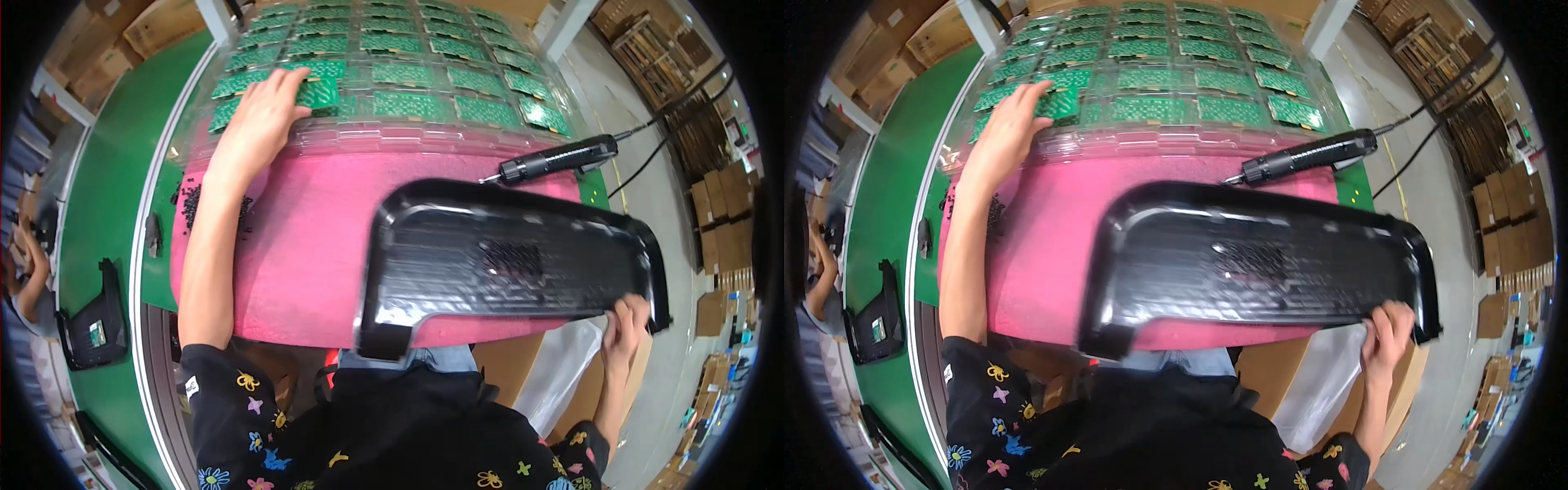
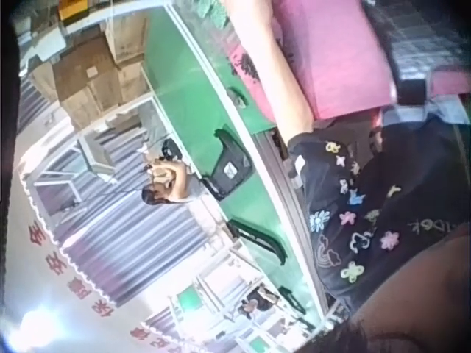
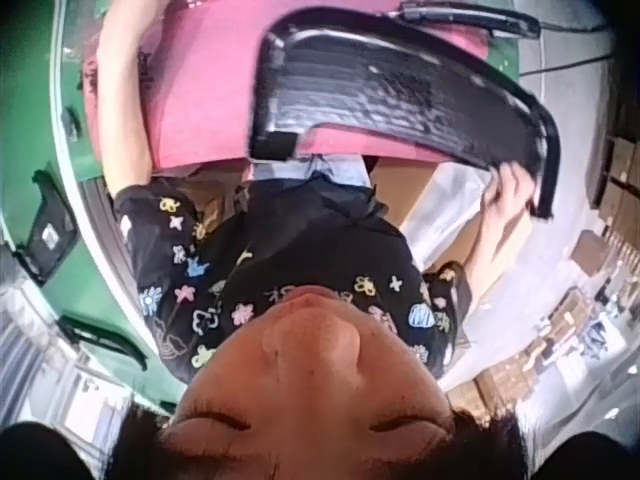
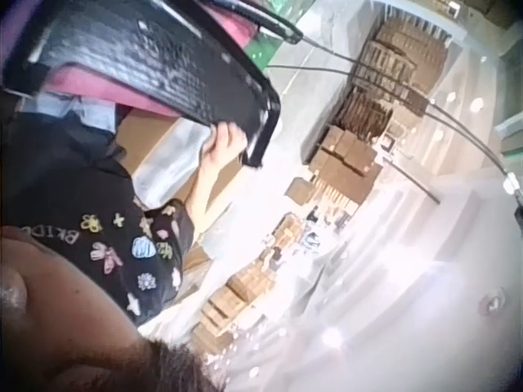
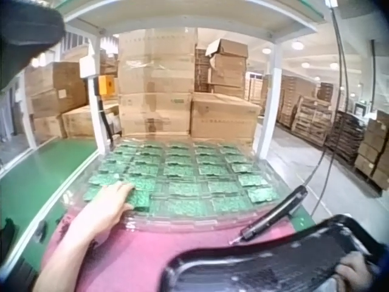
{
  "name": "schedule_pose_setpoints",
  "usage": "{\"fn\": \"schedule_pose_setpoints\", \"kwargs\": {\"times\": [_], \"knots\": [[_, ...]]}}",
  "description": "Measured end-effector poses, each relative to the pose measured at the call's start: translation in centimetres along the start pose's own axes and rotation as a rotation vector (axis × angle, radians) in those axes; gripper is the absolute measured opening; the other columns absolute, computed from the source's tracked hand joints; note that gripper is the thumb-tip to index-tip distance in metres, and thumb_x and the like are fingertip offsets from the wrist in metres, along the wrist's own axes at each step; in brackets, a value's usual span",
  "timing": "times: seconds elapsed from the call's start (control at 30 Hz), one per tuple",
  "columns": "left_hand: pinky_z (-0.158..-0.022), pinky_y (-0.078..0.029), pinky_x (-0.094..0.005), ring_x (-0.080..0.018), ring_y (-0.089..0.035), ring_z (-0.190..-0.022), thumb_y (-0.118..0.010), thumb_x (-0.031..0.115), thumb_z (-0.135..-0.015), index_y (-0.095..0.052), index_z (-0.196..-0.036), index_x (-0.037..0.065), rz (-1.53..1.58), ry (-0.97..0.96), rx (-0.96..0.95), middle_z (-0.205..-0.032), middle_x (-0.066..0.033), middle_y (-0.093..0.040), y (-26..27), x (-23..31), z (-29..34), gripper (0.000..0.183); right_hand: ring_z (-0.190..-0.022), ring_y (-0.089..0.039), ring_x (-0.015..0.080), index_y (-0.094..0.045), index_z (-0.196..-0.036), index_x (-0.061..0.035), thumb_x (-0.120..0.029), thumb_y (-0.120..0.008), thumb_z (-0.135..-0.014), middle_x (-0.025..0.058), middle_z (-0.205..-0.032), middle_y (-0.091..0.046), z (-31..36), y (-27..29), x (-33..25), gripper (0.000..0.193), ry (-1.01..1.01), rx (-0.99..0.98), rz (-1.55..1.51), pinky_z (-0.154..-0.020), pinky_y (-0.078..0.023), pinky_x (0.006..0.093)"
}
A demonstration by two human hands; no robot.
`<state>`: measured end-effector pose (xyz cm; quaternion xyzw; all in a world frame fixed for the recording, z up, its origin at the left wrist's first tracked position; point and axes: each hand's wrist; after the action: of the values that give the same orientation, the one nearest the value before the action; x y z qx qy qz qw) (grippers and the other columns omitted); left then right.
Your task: Screw circuit boards into plastic housings and pack them into a box.
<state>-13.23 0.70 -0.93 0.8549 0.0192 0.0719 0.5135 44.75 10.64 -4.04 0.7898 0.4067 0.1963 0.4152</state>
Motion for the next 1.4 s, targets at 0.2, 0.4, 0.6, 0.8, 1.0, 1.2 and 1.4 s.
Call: {"fn": "schedule_pose_setpoints", "kwargs": {"times": [0.2,0.4,0.6,0.8,1.0,1.2,1.4], "knots": [[-0.086,-0.048,-0.0397,-0.0329,-0.059,-0.102,-0.047,0.014,-0.099,-0.045,-0.132,0.005,0.224,0.0,0.309,-0.113,-0.0165,-0.058,1.9,4.0,-0.2,0.034,-0.096,-0.052,0.031,-0.063,-0.088,-0.0024,-0.005,-0.073,-0.07,0.0092,-0.095,-0.057,-7.6,-2.7,-3.3,0.02,0.044,-0.21,-0.133,-0.084,-0.043,0.0423],[-0.063,-0.047,-0.0276,-0.0129,-0.056,-0.067,-0.041,0.025,-0.103,-0.052,-0.125,0.005,1.027,0.105,-0.096,-0.082,-0.007,-0.06,2.7,12.4,-0.6,0.031,-0.098,-0.06,0.0291,-0.054,-0.129,-0.0043,-0.008,-0.084,-0.064,0.0101,-0.106,-0.066,-13.0,-3.2,-8.4,0.072,0.099,0.057,-0.438,-0.087,-0.046,0.0382],[-0.048,-0.037,-0.0168,-0.0046,-0.053,-0.06,-0.039,0.033,-0.104,-0.051,-0.126,0.006,1.242,0.053,-0.42,-0.088,-0.0032,-0.06,2.9,15.6,-1.0,0.036,-0.088,-0.066,0.026,-0.058,-0.122,0.0019,0.001,-0.082,-0.066,0.0125,-0.094,-0.069,-18.9,-4.7,-11.6,0.061,0.348,0.093,-0.487,-0.079,-0.051,0.0352],[-0.047,-0.04,-0.0161,-0.0067,-0.056,-0.06,-0.042,0.032,-0.103,-0.047,-0.129,0.004,1.375,0.169,-0.542,-0.096,-0.0075,-0.063,2.4,14.9,-1.3,0.038,-0.08,-0.063,0.0258,-0.058,-0.12,0.0009,-0.004,-0.08,-0.067,0.0092,-0.087,-0.067,-20.0,-6.0,-10.7,0.057,0.345,0.013,-0.604,-0.072,-0.05,0.0336],[-0.059,-0.056,-0.021,-0.0132,-0.064,-0.087,-0.071,0.004,-0.081,-0.05,-0.129,0.001,1.369,0.251,-0.368,-0.119,-0.012,-0.059,1.3,13.5,-0.3,0.053,-0.08,-0.068,0.0222,-0.061,-0.113,0.0013,-0.007,-0.085,-0.062,0.0105,-0.087,-0.068,-18.9,-7.0,-8.8,0.057,0.064,-0.042,-0.711,-0.072,-0.054,0.03],[-0.059,-0.053,-0.0229,-0.0119,-0.063,-0.081,-0.084,0.001,-0.062,-0.064,-0.112,0.003,0.956,0.094,-0.465,-0.101,-0.0061,-0.065,0.7,13.1,0.2,0.054,-0.092,-0.064,0.0288,-0.061,-0.108,-0.0017,-0.009,-0.085,-0.06,0.0132,-0.102,-0.065,-18.7,-7.3,-7.7,0.053,0.038,-0.371,-0.762,-0.081,-0.052,0.0351],[-0.063,-0.052,-0.0324,-0.0231,-0.062,-0.081,-0.086,0.027,-0.059,-0.066,-0.102,0.004,0.518,-0.192,-0.459,-0.096,-0.0053,-0.063,0.6,13.9,0.3,0.052,-0.108,-0.053,0.0318,-0.06,-0.103,-0.0015,-0.015,-0.082,-0.065,0.0117,-0.119,-0.056,-18.5,-7.4,-7.7,0.046,0.115,-0.555,-0.684,-0.092,-0.046,0.0384]]}}
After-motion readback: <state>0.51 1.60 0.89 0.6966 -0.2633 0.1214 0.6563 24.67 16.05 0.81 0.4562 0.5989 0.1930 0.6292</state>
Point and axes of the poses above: each hand's wrist, its own z-axis away from the middle knuckle, its own y-axis out of the back of the hand, x = y × z
